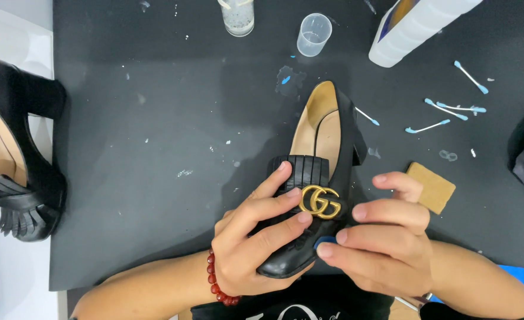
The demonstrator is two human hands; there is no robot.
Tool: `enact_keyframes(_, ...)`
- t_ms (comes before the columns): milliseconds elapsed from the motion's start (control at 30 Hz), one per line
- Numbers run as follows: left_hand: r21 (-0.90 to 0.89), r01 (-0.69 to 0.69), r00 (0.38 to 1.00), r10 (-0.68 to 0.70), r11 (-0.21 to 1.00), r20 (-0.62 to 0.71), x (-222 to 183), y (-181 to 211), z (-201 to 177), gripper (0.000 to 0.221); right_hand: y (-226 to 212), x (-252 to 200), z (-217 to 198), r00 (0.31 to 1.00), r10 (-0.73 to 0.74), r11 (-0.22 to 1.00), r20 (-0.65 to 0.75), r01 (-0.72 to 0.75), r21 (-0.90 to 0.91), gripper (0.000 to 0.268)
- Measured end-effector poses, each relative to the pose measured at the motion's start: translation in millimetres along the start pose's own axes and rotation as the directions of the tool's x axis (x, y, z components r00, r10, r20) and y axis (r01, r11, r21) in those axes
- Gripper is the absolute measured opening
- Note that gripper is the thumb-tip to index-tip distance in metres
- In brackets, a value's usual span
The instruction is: Repairing a pair of black high-heeled loafers by applying glue to the heel and cleaning the surface.
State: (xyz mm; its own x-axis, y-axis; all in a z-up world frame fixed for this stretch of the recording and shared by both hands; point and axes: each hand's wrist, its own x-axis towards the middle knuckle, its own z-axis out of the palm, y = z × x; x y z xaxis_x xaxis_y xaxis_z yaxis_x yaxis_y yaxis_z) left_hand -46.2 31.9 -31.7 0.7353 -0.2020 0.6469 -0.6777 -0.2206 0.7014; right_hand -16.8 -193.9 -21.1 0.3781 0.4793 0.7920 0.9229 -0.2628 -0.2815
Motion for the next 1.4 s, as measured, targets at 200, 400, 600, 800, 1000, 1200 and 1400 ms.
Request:
enact_keyframes(200, 0.004, 0.000, 0.998, 0.001, 1.000, -0.061, -2.3, -1.9, 5.9, 0.043, -1.3, -2.4, -0.4, 0.999, 0.046, 0.999, 0.015, -0.045, -0.027, 0.020)
enact_keyframes(400, 0.009, 0.005, 0.997, -0.004, 1.000, -0.079, -2.6, -1.8, 7.6, 0.042, -2.7, 4.9, -10.0, 0.992, 0.104, 0.991, 0.071, -0.098, -0.087, 0.020)
enact_keyframes(600, 0.005, -0.005, 0.999, 0.005, 1.000, -0.049, -2.0, -2.5, 5.6, 0.042, 2.0, 6.6, -8.3, 0.998, 0.031, 0.998, 0.049, -0.028, -0.057, 0.020)
enact_keyframes(800, -0.011, -0.018, 0.999, 0.018, 1.000, -0.039, 0.5, -2.5, 3.8, 0.042, -3.8, 2.7, -1.2, 0.999, 0.028, 0.999, 0.040, -0.027, -0.020, 0.024)
enact_keyframes(1000, -0.009, 0.005, 0.997, -0.006, 1.000, -0.080, 0.2, -3.2, 6.8, 0.043, 2.3, 3.4, -4.0, 0.997, 0.062, 0.996, 0.046, -0.059, -0.065, 0.025)
enact_keyframes(1200, -0.039, 0.014, 0.996, -0.018, 0.999, -0.083, 0.3, -4.2, 6.0, 0.045, 3.7, 9.8, -16.9, 0.989, 0.120, 0.990, 0.090, -0.112, -0.081, 0.021)
enact_keyframes(1400, -0.049, 0.015, 0.997, -0.019, 0.999, -0.076, -2.1, -5.8, 6.2, 0.047, 5.1, -7.2, -19.8, 0.989, 0.141, 0.986, 0.038, -0.137, -0.095, 0.020)
